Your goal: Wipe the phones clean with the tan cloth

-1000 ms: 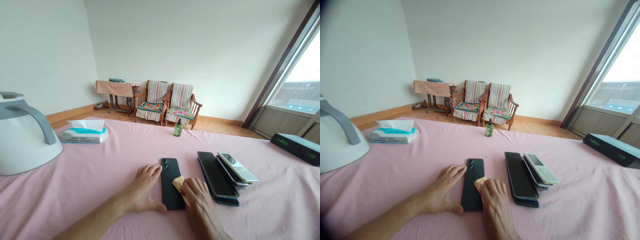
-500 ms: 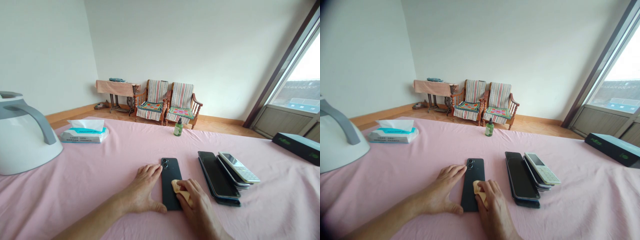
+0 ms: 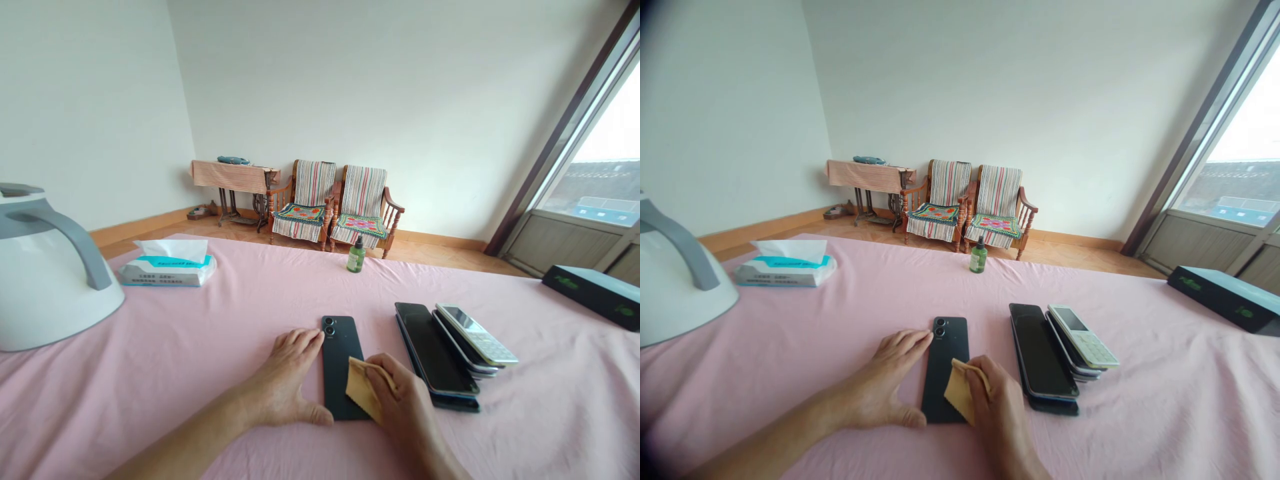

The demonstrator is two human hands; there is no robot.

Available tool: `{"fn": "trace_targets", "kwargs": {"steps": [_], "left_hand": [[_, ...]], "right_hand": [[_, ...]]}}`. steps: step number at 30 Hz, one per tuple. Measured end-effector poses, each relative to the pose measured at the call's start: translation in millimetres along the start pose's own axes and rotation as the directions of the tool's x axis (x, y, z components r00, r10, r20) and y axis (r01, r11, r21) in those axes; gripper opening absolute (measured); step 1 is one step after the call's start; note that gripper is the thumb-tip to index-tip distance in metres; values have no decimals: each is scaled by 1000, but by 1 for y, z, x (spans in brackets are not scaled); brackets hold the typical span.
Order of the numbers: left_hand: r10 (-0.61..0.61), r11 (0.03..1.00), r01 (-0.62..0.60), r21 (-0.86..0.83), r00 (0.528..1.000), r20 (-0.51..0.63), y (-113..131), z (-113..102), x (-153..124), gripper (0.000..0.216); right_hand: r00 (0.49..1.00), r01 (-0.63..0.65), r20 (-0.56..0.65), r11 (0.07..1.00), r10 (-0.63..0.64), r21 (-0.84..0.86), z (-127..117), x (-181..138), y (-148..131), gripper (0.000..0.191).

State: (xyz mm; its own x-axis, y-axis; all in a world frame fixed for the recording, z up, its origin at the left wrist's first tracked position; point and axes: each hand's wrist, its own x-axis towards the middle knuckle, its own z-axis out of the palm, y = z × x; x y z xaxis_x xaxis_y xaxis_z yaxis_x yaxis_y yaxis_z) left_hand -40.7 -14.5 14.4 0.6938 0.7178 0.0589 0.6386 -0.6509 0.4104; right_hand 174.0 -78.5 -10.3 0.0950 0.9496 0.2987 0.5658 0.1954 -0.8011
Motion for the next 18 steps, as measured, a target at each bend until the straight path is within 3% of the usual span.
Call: {"fn": "trace_targets", "kwargs": {"steps": [3, 6, 10, 15, 18], "left_hand": [[0, 1000, 0, 3, 1000, 2, 0, 1, 0, 110], [5, 1000, -5, 8, 1000, 2, -1, 2, 0, 110], [0, 1000, 0, 20, 1000, 14, 1, 0, 0, 110], [-23, 1000, 22, 10, 999, 24, 4, -3, -1, 109], [-18, 1000, 18, -3, 1000, 12, 3, -2, -1, 110]], "right_hand": [[994, 76, -64, 984, -87, -159, 2, 0, 6, 17], [987, 120, -75, 970, -139, -212, 4, -2, 10, 11], [984, 178, 16, 961, -179, -209, 3, -4, 11, 17], [977, 209, 89, 958, -195, -195, -1, -6, 7, 7], [967, 244, 124, 951, -223, -192, -4, -7, 5, 11]]}}
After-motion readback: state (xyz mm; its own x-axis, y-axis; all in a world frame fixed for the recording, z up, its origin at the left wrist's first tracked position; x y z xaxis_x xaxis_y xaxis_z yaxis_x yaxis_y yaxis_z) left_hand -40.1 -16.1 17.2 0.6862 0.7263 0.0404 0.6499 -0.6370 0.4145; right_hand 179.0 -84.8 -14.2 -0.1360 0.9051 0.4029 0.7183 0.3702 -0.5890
